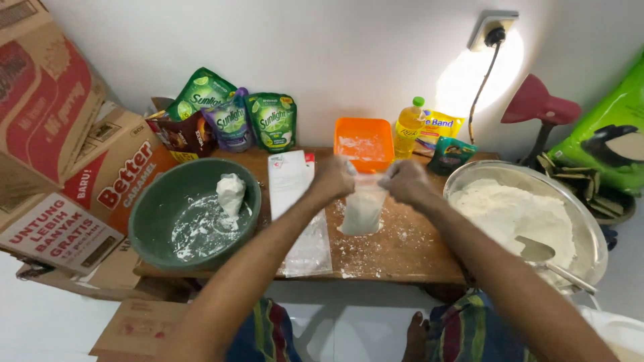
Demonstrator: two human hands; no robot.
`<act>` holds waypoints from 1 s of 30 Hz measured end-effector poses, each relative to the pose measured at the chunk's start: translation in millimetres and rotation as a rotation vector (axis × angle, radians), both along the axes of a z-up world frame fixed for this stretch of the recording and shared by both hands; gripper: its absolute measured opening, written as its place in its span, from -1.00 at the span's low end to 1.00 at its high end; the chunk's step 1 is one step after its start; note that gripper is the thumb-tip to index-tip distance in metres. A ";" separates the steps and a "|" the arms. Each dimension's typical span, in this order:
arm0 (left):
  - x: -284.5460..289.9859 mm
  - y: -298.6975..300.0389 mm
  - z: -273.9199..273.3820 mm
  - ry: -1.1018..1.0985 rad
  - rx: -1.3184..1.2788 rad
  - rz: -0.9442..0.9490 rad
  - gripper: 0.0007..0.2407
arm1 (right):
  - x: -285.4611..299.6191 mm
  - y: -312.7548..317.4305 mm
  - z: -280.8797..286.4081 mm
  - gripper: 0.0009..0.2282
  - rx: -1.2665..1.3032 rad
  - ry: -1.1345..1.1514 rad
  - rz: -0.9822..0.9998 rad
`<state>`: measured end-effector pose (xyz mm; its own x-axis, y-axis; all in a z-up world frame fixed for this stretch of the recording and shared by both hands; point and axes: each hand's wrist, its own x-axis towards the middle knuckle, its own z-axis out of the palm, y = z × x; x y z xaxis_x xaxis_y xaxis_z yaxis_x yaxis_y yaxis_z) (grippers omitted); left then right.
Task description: Measuring and mixing flour using a bowl and a scale
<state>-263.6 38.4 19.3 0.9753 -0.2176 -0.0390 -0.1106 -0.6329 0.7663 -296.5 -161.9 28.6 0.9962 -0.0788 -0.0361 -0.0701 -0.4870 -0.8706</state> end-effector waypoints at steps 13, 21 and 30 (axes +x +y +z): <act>3.6 -11.4 -80.6 0.085 0.220 0.054 -0.73 | 16.4 -8.9 -122.7 -0.82 0.061 0.079 -0.057; -19.4 -10.1 -45.2 0.124 0.166 0.101 -0.72 | 21.6 -4.6 -116.7 -0.75 0.115 0.042 -0.071; -5.1 -6.2 -55.3 0.118 0.282 0.094 -0.68 | 28.3 -5.6 -111.4 -0.81 -0.001 0.094 -0.067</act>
<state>-268.7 32.2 -36.0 0.9758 -0.0912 -0.1987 0.0375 -0.8254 0.5632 -268.2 -167.5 -82.8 0.9810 -0.1451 -0.1288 -0.1836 -0.4795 -0.8581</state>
